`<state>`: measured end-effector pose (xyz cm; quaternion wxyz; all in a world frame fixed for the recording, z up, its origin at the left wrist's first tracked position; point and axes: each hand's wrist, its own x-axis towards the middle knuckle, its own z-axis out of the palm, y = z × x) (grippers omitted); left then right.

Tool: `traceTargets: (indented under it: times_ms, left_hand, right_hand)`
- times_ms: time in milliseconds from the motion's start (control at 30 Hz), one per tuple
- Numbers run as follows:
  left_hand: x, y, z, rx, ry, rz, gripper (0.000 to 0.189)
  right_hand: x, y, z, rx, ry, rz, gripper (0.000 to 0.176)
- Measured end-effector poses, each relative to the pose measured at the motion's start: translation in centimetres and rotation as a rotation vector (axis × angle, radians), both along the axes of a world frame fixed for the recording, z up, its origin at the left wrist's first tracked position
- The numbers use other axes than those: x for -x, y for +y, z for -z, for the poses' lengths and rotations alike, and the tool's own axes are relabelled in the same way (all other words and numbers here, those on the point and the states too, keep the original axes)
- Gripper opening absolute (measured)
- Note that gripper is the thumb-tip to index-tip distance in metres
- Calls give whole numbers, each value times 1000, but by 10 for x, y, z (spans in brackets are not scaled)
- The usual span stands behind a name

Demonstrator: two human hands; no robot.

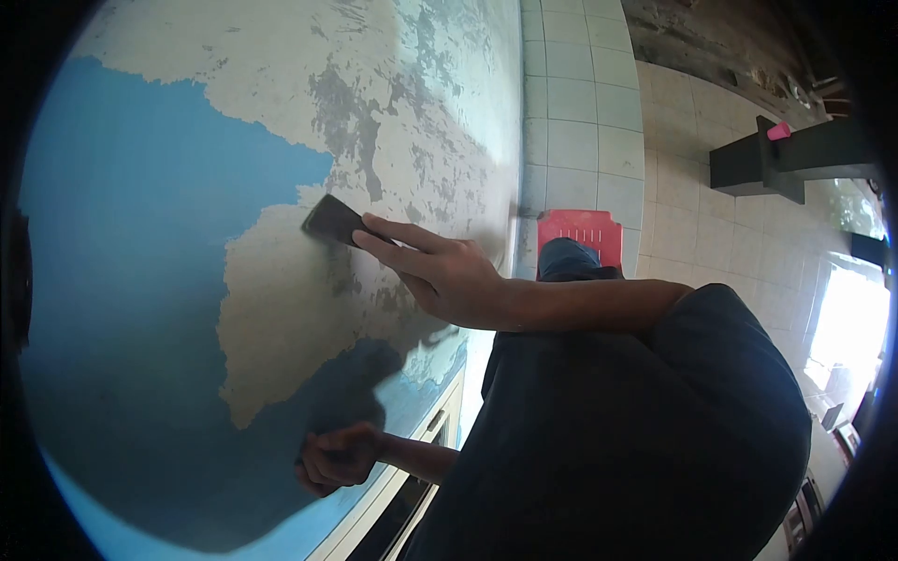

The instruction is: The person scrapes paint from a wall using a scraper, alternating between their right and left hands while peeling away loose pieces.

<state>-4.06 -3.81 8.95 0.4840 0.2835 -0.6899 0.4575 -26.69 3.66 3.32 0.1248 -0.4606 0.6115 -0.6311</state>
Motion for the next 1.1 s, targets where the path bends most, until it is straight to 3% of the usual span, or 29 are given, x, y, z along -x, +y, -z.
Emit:
traceTargets:
  times_ms: [1100]
  left_hand:
    - [0,1,0,-20,-19,-27,18]
  right_hand:
    - [5,-1,-6,18,50,29,50]
